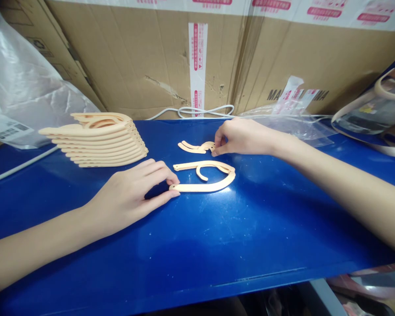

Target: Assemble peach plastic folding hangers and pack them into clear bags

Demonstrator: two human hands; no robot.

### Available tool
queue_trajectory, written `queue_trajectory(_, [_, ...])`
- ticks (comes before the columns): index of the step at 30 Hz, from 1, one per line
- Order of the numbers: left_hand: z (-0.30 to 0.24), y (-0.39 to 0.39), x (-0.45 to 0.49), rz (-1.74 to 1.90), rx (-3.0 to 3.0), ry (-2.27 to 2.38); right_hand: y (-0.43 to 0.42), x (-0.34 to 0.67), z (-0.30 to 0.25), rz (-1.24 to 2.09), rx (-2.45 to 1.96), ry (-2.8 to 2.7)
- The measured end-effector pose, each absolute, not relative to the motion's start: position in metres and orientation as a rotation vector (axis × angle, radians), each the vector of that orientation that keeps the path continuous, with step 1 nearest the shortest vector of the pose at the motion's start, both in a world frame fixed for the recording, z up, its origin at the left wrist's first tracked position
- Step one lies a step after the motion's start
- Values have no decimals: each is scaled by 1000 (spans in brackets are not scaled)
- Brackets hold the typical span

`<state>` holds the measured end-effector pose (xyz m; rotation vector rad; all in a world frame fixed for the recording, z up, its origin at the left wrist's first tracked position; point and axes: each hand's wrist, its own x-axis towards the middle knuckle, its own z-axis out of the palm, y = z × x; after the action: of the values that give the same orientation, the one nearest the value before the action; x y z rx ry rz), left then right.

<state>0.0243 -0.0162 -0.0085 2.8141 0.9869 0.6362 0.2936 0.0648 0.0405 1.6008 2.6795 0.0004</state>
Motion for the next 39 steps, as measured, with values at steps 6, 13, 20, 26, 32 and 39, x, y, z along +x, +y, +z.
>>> queue_trajectory(6, [-10,-16,24,661,2825,982,64,293,38,-204,1579,2707])
queue_trajectory(13, [-7,-17,24,840,2865,1029,60,286,36,-83,1575,2934])
queue_trajectory(20, [-3,-17,23,1073,2877,1042,18,257,33,778,934,3319])
queue_trajectory(26, [-5,-18,23,775,2922,875,-13,240,28,1132,610,3223])
queue_trajectory(32, [-6,-18,24,814,2708,1043,-6,246,31,782,874,3346])
queue_trajectory(39, [-3,-18,24,717,2559,1231,-12,248,42,500,884,3128])
